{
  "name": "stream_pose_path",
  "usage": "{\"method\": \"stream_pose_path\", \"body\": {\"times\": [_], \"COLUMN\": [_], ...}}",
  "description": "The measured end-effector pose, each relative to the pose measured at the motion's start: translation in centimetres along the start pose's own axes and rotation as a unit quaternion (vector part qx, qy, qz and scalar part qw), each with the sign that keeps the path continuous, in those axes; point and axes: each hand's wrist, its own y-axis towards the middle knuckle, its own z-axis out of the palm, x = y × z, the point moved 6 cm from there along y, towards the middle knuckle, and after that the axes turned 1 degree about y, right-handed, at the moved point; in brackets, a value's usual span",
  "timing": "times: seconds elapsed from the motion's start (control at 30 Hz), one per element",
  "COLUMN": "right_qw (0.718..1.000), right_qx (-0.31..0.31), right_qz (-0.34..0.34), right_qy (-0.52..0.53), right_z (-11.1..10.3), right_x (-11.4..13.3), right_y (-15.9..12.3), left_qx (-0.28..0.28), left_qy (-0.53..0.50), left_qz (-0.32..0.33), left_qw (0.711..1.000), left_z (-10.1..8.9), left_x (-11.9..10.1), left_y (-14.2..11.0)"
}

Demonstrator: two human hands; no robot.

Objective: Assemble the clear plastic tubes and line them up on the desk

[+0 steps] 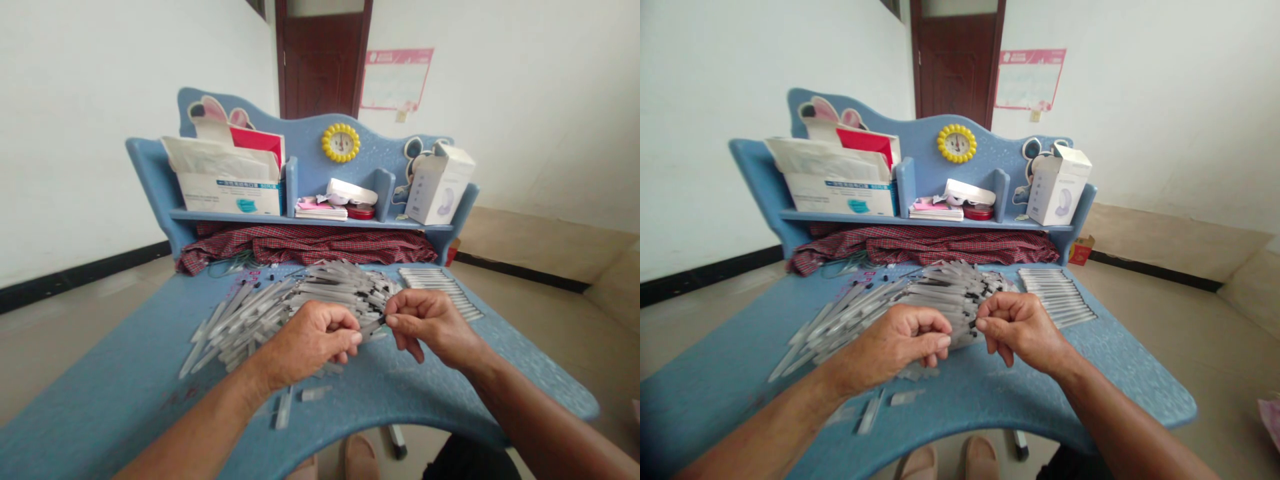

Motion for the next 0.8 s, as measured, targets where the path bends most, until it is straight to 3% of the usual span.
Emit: {"method": "stream_pose_path", "body": {"times": [0.23, 0.8], "right_qw": [1.000, 0.981], "right_qx": [0.010, 0.054], "right_qz": [0.007, -0.015], "right_qy": [-0.011, -0.188], "right_z": [0.35, 0.99], "right_x": [-0.30, 0.18], "right_y": [-0.04, -0.06], "left_qx": [-0.006, -0.023], "left_qy": [-0.005, 0.035], "left_qz": [-0.005, 0.014], "left_qw": [1.000, 0.999], "left_z": [0.15, 0.19], "left_x": [0.07, -0.17], "left_y": [0.00, -0.07]}}
